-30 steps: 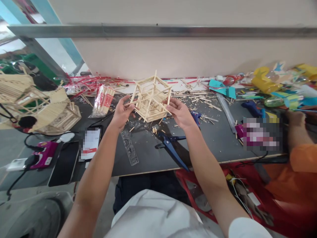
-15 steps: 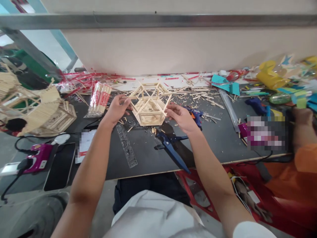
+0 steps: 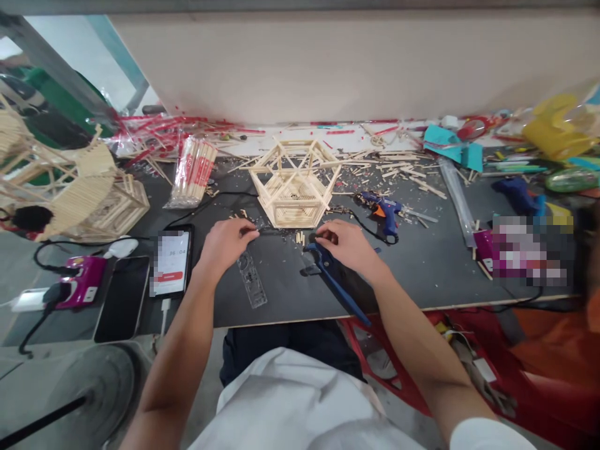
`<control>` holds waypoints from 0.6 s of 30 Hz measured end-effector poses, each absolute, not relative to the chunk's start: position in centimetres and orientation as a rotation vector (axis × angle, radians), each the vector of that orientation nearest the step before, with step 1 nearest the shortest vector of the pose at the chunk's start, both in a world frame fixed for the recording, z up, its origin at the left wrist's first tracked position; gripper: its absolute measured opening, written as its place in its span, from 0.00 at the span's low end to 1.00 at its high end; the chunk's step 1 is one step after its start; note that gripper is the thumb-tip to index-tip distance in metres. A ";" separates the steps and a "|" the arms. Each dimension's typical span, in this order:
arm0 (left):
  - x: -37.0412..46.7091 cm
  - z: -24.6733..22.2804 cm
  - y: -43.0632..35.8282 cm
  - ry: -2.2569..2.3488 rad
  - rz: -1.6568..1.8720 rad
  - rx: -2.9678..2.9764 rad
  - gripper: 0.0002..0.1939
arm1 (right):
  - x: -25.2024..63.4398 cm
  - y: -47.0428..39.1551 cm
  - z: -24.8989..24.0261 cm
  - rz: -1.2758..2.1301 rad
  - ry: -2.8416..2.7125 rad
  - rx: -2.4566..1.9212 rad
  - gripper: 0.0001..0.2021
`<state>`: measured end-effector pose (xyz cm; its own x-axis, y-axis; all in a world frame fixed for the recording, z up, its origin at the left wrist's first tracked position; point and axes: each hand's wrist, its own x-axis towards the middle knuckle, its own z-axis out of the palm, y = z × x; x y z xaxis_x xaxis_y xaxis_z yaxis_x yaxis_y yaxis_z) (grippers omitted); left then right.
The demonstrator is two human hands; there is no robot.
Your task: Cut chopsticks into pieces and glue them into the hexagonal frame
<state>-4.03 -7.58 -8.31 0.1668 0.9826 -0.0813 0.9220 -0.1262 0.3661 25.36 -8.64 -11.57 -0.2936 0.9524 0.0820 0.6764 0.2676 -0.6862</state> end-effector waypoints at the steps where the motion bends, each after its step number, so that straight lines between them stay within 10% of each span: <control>1: -3.9 -8.6 -7.6 1.811 0.229 2.130 0.11 | 25.3 -8.6 -11.7 0.726 -2.062 -1.481 0.04; 18: -3.0 -10.0 -8.5 1.876 0.296 2.239 0.11 | 29.4 -2.6 -7.5 0.261 -2.134 -1.705 0.09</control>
<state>-3.02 -8.51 -10.02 0.1719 0.9849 0.0211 0.9437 -0.1708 0.2834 29.42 -2.59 -7.52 -0.1798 0.9656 0.1879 0.8917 0.2406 -0.3833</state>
